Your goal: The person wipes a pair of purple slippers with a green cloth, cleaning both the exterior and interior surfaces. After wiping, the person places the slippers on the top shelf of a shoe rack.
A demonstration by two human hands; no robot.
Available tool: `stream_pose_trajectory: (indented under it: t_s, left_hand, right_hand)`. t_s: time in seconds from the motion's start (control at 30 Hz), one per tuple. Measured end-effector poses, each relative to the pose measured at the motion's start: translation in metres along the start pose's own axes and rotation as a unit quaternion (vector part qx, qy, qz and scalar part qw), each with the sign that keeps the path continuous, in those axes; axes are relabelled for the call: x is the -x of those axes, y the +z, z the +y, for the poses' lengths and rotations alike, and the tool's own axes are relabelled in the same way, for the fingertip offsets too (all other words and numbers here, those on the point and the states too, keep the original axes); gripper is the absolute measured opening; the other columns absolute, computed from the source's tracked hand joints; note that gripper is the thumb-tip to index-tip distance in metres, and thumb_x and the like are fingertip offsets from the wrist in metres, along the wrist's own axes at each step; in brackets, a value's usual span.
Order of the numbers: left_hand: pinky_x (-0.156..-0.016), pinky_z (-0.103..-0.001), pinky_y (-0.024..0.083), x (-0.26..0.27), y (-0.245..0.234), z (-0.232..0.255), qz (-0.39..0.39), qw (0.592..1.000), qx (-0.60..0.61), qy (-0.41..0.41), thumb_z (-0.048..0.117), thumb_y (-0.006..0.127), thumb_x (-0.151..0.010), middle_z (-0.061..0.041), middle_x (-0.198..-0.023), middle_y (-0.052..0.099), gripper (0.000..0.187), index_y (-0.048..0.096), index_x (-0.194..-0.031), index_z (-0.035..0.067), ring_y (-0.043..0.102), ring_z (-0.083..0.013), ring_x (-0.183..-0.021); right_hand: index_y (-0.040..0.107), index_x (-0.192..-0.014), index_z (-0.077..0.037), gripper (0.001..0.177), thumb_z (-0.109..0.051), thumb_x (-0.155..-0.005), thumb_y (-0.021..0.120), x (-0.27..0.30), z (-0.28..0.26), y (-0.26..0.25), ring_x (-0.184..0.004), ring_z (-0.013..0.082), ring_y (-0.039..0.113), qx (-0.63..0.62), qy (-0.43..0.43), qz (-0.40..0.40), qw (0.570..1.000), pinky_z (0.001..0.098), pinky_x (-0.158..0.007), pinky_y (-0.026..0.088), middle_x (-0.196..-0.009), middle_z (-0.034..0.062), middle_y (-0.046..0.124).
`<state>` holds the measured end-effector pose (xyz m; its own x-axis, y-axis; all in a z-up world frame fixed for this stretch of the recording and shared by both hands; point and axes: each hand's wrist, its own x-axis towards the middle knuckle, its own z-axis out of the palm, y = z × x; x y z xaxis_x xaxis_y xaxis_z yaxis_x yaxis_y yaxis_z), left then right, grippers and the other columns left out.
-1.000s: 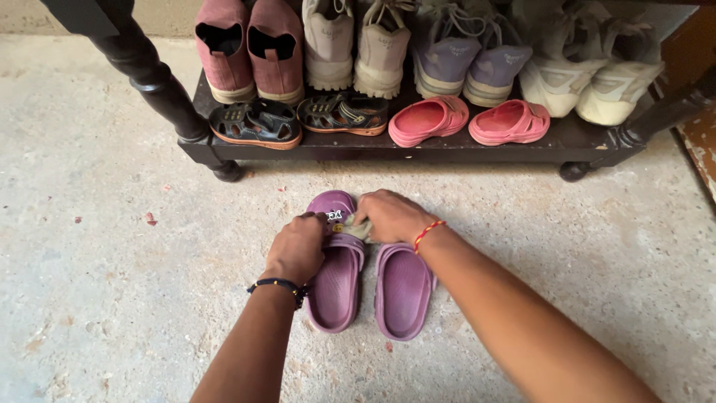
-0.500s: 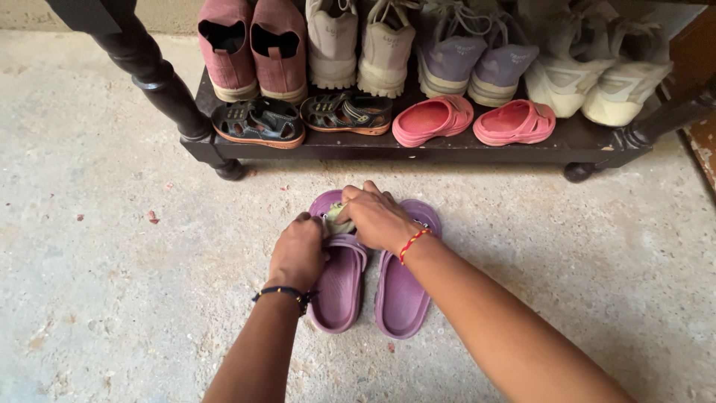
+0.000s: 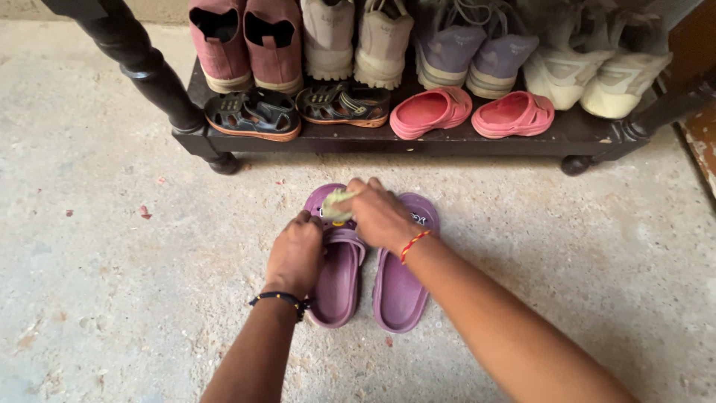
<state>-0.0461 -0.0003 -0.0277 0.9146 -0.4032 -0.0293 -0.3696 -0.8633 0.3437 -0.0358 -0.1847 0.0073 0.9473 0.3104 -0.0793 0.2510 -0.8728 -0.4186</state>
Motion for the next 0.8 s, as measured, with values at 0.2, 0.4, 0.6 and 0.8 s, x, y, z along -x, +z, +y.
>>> stream_pose_trajectory:
  t_s: [0.2, 0.4, 0.6, 0.8]
  left_hand:
    - [-0.093, -0.043, 0.056, -0.001, -0.019, 0.004, -0.030, 0.993, 0.067, -0.097, 0.013, 0.088, -0.071, -0.021, -0.114, 0.069, 0.032, 0.074, -0.097, 0.001, 0.070, -0.0378, -0.103]
    - [-0.090, -0.044, 0.057, -0.004, -0.022, 0.006, -0.033, 0.990, 0.068, -0.123, 0.017, 0.092, -0.068, -0.021, -0.109, 0.071, 0.036, 0.077, -0.097, 0.002, 0.071, -0.0395, -0.099]
    - [-0.089, -0.045, 0.057, -0.006, -0.019, 0.004, -0.032, 0.990, 0.063, -0.123, 0.020, 0.093, -0.067, -0.020, -0.105, 0.073, 0.037, 0.077, -0.096, 0.004, 0.072, -0.0384, -0.098]
    - [-0.089, -0.044, 0.058, -0.003, -0.017, 0.005, -0.032, 0.988, 0.068, -0.137, 0.020, 0.092, -0.069, -0.020, -0.103, 0.074, 0.034, 0.077, -0.095, 0.003, 0.072, -0.0380, -0.097]
  right_hand:
    - [0.080, -0.111, -0.016, 0.048, 0.003, -0.067, 0.075, -0.003, 0.002, 0.001, -0.113, 0.0354, 0.057, 0.012, 0.013, -0.017, 1.000, 0.0413, -0.102, 0.048, -0.118, 0.0111, 0.063]
    - [0.081, -0.104, -0.011, 0.031, -0.009, -0.073, 0.076, -0.031, 0.032, 0.005, -0.110, 0.0321, 0.069, 0.009, 0.012, -0.101, 0.995, 0.0398, -0.101, 0.053, -0.112, 0.0150, 0.072]
    - [0.078, -0.119, -0.019, 0.052, 0.003, -0.072, 0.071, -0.015, 0.013, 0.006, -0.110, 0.0390, 0.059, -0.030, 0.035, 0.062, 0.997, 0.0427, -0.099, 0.050, -0.121, 0.0173, 0.062]
    - [0.078, -0.117, -0.021, 0.054, 0.005, -0.069, 0.071, 0.002, -0.001, 0.008, -0.115, 0.0354, 0.055, -0.008, 0.033, -0.006, 0.999, 0.0407, -0.103, 0.047, -0.124, 0.0114, 0.061]
